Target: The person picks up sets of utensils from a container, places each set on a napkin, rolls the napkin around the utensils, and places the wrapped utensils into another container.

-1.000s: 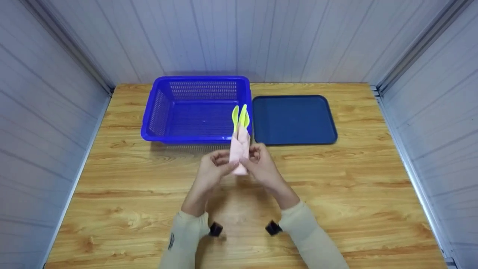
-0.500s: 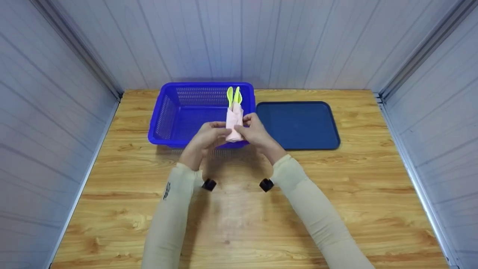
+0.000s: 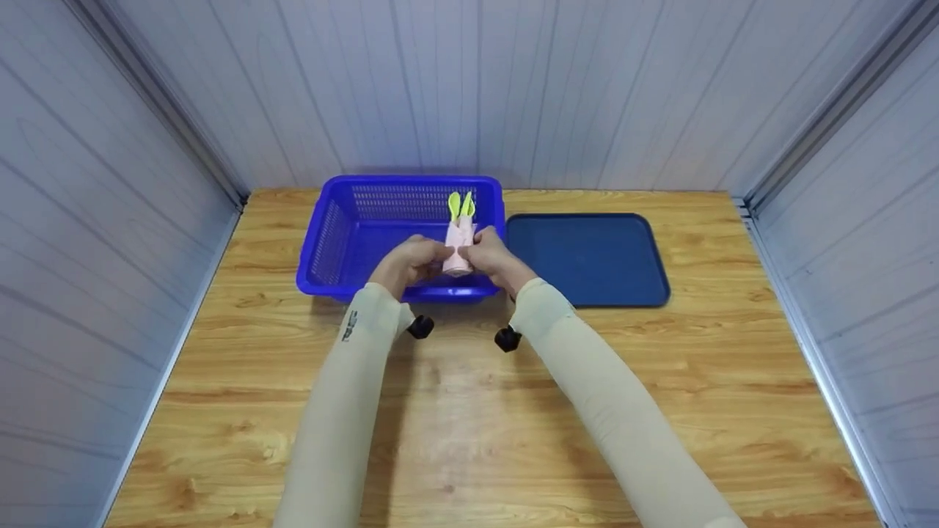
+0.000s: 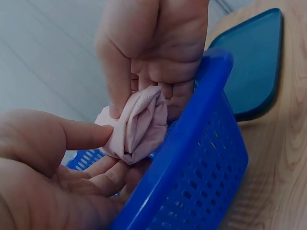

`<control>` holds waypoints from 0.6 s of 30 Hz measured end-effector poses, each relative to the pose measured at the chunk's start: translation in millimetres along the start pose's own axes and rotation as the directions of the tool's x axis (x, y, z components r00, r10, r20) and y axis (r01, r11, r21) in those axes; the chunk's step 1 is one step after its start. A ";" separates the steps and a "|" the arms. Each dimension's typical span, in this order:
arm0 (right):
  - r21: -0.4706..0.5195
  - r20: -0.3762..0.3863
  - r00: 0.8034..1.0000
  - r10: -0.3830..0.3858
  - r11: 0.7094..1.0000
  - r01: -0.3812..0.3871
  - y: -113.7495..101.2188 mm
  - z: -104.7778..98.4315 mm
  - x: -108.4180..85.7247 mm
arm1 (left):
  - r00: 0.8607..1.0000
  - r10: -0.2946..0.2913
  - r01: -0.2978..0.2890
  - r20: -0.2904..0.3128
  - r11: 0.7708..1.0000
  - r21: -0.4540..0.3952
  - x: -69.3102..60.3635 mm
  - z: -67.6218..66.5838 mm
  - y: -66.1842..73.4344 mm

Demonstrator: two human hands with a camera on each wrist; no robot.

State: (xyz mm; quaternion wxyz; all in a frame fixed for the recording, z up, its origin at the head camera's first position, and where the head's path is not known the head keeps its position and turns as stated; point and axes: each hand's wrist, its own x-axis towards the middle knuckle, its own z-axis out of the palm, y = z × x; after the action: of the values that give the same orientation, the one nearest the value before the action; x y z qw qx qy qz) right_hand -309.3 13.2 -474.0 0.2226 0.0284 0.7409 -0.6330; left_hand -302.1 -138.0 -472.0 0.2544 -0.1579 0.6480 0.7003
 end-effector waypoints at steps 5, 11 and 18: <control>-0.107 -0.037 0.999 -0.001 0.994 -0.003 3.2 7.9 5.5 | 0.997 -0.051 0.056 -0.056 0.995 0.084 11.5 -0.3 -4.3; -0.244 -0.106 0.993 0.061 0.966 -0.086 11.7 16.6 14.5 | 0.994 -0.077 0.091 -0.075 0.972 0.216 22.8 -1.5 -13.3; -0.436 -0.160 0.983 0.093 0.886 -0.155 13.7 17.6 12.9 | 0.984 -0.154 0.177 -0.090 0.908 0.381 27.4 6.5 -18.3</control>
State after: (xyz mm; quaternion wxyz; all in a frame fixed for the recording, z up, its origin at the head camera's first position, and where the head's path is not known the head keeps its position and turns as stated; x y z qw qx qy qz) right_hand -311.2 -3.9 -493.2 0.2127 0.0665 0.8763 -0.4270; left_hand -313.6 -126.9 -501.6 0.3198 -0.1792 0.7650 0.5296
